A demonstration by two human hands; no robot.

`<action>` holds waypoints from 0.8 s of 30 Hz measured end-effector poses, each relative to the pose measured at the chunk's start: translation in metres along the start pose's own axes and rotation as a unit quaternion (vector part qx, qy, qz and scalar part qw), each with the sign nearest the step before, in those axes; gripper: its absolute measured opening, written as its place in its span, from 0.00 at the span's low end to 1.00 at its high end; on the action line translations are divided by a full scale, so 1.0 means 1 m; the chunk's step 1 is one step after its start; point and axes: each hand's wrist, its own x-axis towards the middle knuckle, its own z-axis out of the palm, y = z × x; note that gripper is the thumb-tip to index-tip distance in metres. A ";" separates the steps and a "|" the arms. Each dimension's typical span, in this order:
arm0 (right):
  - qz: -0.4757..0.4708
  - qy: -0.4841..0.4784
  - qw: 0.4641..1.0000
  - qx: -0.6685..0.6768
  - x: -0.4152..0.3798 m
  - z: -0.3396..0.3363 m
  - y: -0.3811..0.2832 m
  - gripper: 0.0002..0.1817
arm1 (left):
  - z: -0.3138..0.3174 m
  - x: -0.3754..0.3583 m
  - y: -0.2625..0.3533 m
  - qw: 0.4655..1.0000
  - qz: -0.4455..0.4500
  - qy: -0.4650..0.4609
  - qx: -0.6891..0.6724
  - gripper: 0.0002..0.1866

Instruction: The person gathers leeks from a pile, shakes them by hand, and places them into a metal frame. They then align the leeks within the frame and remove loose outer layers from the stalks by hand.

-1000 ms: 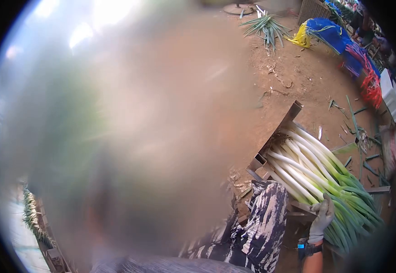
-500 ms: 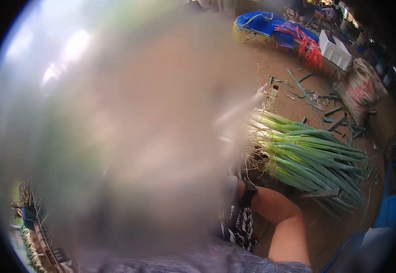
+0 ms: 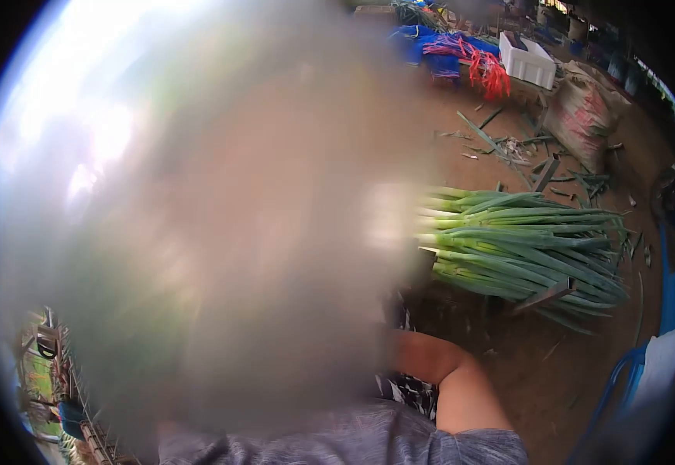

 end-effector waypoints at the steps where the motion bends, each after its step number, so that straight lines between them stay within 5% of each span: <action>1: -0.011 0.023 1.000 0.001 0.005 0.006 -0.007 0.28 | 0.005 0.002 -0.014 0.999 -0.004 0.032 0.040 0.29; 4: -0.005 0.081 0.997 0.006 0.029 0.003 -0.020 0.28 | 0.021 0.000 -0.044 0.995 -0.049 0.084 0.031 0.31; 7: 0.008 0.110 0.979 -0.169 0.052 -0.019 -0.002 0.29 | 0.036 0.001 -0.067 0.990 -0.026 0.139 0.020 0.33; 14: 0.055 0.018 0.997 -0.054 0.068 0.000 -0.008 0.25 | 0.025 -0.013 -0.072 0.990 0.034 0.136 -0.012 0.32; 20: -0.016 0.030 0.999 -0.021 0.065 0.045 -0.062 0.21 | 0.023 -0.019 -0.098 0.990 0.059 0.127 -0.006 0.32; 23: 0.001 0.046 0.991 -0.124 0.086 0.019 -0.051 0.20 | 0.026 -0.018 -0.105 0.994 0.041 0.104 0.012 0.33; 24: -0.072 -0.008 0.965 -0.251 0.088 0.014 -0.049 0.20 | 0.025 -0.017 -0.105 0.994 0.043 0.102 -0.004 0.33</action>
